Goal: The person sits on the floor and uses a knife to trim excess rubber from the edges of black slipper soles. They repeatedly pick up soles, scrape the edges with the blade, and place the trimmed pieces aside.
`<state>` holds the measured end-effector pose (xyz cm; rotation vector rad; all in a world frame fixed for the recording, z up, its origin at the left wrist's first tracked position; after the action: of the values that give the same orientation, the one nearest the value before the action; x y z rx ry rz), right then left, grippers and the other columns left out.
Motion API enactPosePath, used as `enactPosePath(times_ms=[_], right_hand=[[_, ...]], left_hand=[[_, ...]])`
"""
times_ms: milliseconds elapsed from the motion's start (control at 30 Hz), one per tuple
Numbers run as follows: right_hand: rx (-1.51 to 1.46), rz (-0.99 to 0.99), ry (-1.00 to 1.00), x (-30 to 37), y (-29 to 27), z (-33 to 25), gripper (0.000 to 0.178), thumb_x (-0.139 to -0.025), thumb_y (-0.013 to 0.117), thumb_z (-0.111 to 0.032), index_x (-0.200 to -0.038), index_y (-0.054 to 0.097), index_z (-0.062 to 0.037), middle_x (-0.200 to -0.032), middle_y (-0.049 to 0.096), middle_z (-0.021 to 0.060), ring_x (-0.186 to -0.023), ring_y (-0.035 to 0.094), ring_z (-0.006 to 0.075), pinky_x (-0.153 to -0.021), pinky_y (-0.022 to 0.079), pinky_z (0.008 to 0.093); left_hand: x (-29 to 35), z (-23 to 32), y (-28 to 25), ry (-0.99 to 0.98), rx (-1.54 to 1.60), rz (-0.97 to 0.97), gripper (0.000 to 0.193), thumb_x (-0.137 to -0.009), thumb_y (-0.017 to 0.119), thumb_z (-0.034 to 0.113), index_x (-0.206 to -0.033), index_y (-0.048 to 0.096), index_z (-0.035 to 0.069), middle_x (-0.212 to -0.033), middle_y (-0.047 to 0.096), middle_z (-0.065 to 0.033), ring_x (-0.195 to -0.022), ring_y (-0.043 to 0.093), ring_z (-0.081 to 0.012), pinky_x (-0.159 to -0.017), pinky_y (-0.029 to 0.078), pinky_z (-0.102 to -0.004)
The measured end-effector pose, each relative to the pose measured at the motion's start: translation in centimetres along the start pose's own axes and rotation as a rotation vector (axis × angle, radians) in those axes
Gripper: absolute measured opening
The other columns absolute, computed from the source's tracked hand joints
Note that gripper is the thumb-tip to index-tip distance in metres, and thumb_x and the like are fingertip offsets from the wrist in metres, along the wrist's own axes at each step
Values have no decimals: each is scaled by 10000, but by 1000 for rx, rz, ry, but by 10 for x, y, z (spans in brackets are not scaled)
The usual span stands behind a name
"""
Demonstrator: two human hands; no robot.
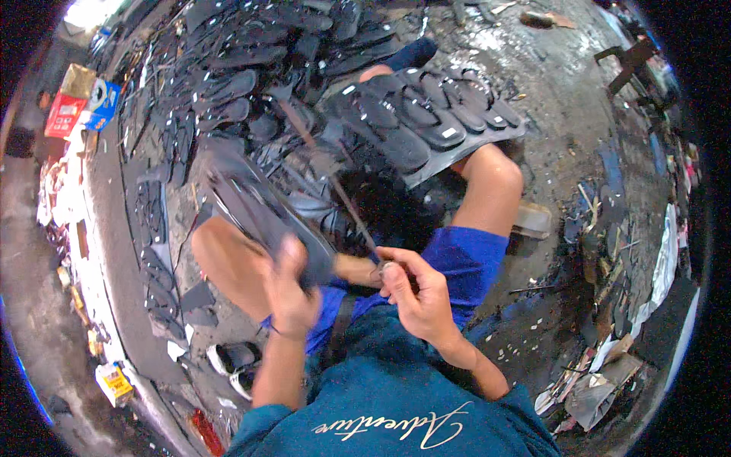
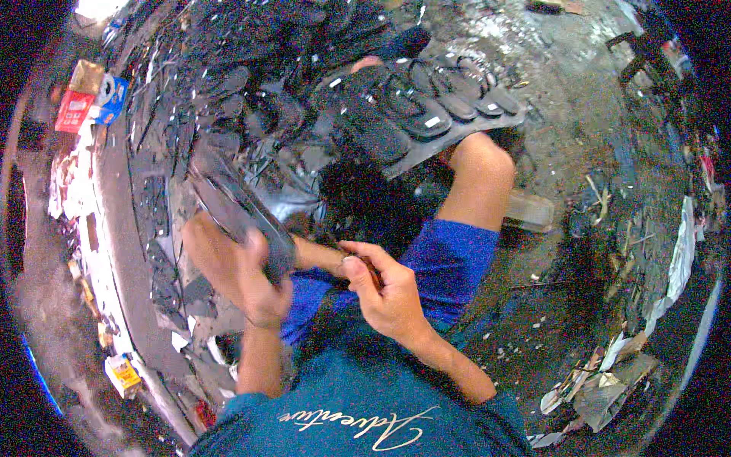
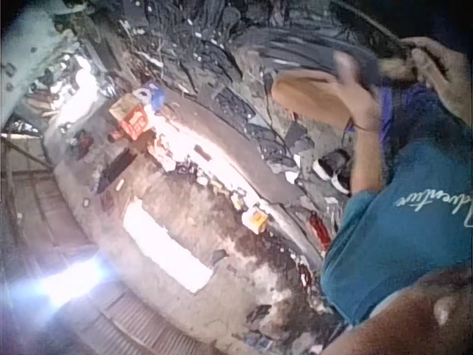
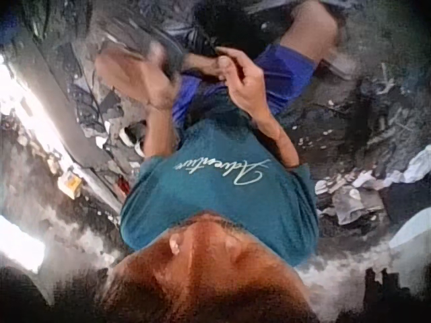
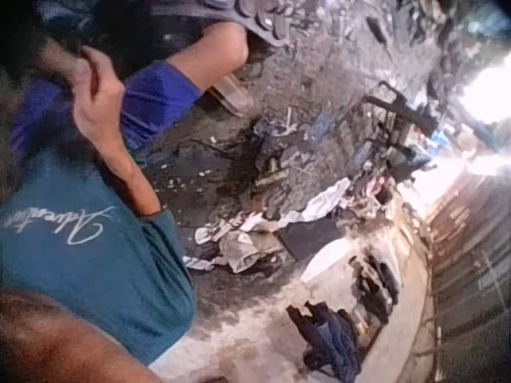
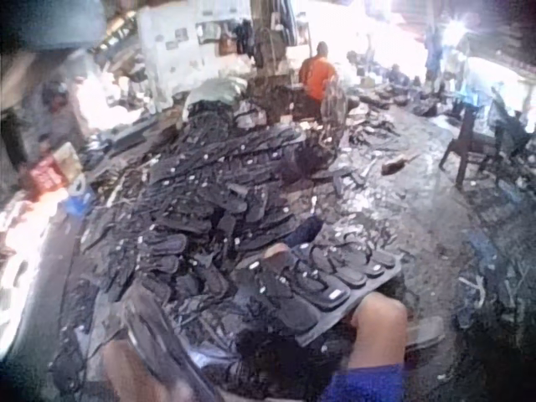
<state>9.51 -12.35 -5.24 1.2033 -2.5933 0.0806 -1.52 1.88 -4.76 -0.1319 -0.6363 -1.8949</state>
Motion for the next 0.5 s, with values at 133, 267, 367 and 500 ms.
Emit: enactPosePath(times_ms=[133, 267, 367, 500], right_hand=[[-179, 166, 49, 0, -40, -4, 320, -990, 516, -206, -1251, 547, -23, -935, 672, 55, -697, 576, 63, -590, 488, 208], [-36, 304, 94, 3, -60, 9, 335, -942, 583, -139, -1244, 529, -4, -942, 674, 66, -721, 592, 75, -583, 503, 220], [-94, 331, 82, 6, -63, 17, 369, -925, 596, -109, -1262, 497, 4, -984, 665, 72, -710, 601, 83, -572, 510, 226], [-13, 216, 114, 8, -62, 18, 427, -960, 530, -143, -1347, 400, -18, -964, 666, 111, -709, 623, 135, -583, 523, 293]], left_hand=[[-130, 29, 46, 108, 462, -304, 402, -923, 545, 469, -1066, 561, 94, -1120, 622, -119, -1045, 586, -273, -961, 459, -407], [-143, -105, 82, -478, 387, -386, 288, -893, 662, 368, -1031, 604, 123, -895, 627, -10, -843, 617, -178, -772, 523, -372], [-145, -131, 126, -500, 262, -273, 327, -863, 712, 254, -1107, 621, 56, -1040, 677, -64, -864, 665, -203, -782, 548, -361], [-158, -76, 122, -347, 27, -210, 264, -901, 653, 294, -1013, 655, 55, -955, 696, -64, -800, 680, -203, -727, 564, -361]])
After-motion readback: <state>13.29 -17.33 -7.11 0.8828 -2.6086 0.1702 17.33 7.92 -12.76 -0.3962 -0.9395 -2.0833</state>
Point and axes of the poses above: each hand's wrist, its own x-axis away from the middle knuckle, its own y-axis out of the palm, z = x × y, the point moved 1 cm from there along -x, towards the middle knuckle
